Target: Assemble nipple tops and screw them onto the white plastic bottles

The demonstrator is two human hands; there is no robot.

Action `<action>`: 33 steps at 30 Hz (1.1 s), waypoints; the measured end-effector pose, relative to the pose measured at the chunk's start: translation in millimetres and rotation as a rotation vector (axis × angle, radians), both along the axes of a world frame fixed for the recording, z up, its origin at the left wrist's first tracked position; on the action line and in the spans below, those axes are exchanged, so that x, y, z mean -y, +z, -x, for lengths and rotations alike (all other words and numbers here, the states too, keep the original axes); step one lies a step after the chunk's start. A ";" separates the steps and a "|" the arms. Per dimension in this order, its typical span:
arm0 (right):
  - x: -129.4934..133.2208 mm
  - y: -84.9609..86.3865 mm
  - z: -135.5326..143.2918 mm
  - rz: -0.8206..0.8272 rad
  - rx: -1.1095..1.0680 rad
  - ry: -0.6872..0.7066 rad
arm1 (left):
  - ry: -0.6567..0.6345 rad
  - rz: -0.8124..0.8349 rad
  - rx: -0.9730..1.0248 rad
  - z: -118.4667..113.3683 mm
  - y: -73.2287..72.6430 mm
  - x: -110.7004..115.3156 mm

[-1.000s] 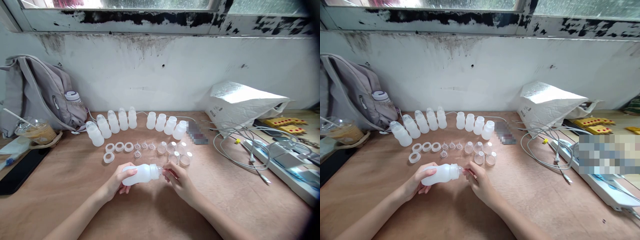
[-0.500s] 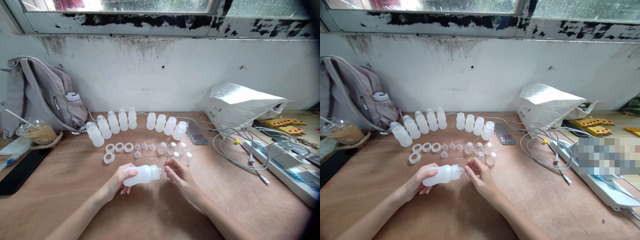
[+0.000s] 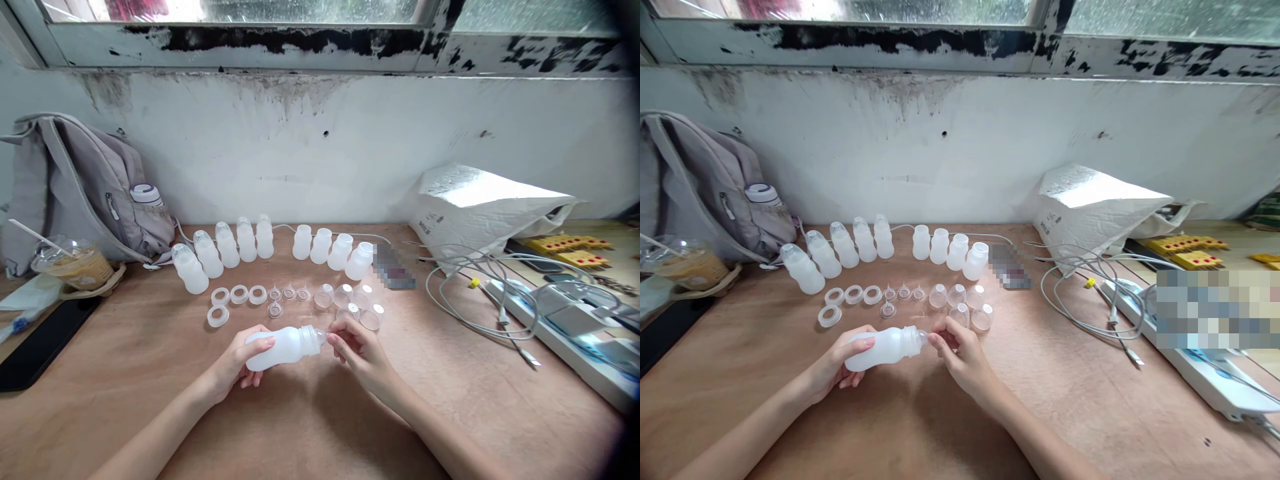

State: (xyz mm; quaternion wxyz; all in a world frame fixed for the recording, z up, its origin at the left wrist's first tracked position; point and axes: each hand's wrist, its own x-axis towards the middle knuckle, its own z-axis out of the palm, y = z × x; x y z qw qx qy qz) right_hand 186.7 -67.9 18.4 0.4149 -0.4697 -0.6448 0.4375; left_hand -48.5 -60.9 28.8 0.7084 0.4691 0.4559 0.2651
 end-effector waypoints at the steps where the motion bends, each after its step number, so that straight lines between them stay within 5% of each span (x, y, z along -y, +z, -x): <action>1: 0.0 -0.7 -0.3 -0.005 -0.007 0.000 | 0.003 -0.003 0.004 0.2 -0.6 -0.2; 7: 0.9 -3.1 -1.0 -0.067 -0.092 -0.041 | 0.018 -0.011 0.032 0.8 -1.4 -0.2; 14: 1.3 -3.8 -6.5 -0.397 -0.012 -0.243 | 0.066 -0.016 0.062 0.5 -4.0 0.3; 18: -0.6 -11.4 -4.6 -0.545 0.229 -0.175 | 0.099 -0.029 0.088 -0.4 -4.5 1.8; 24: -4.7 -24.6 2.4 -0.445 0.433 -0.050 | 0.167 -0.056 0.161 -1.9 -1.3 2.3; 33: -10.4 12.3 19.7 -0.476 0.362 -0.112 | 0.214 -0.183 0.135 -2.7 -3.6 3.3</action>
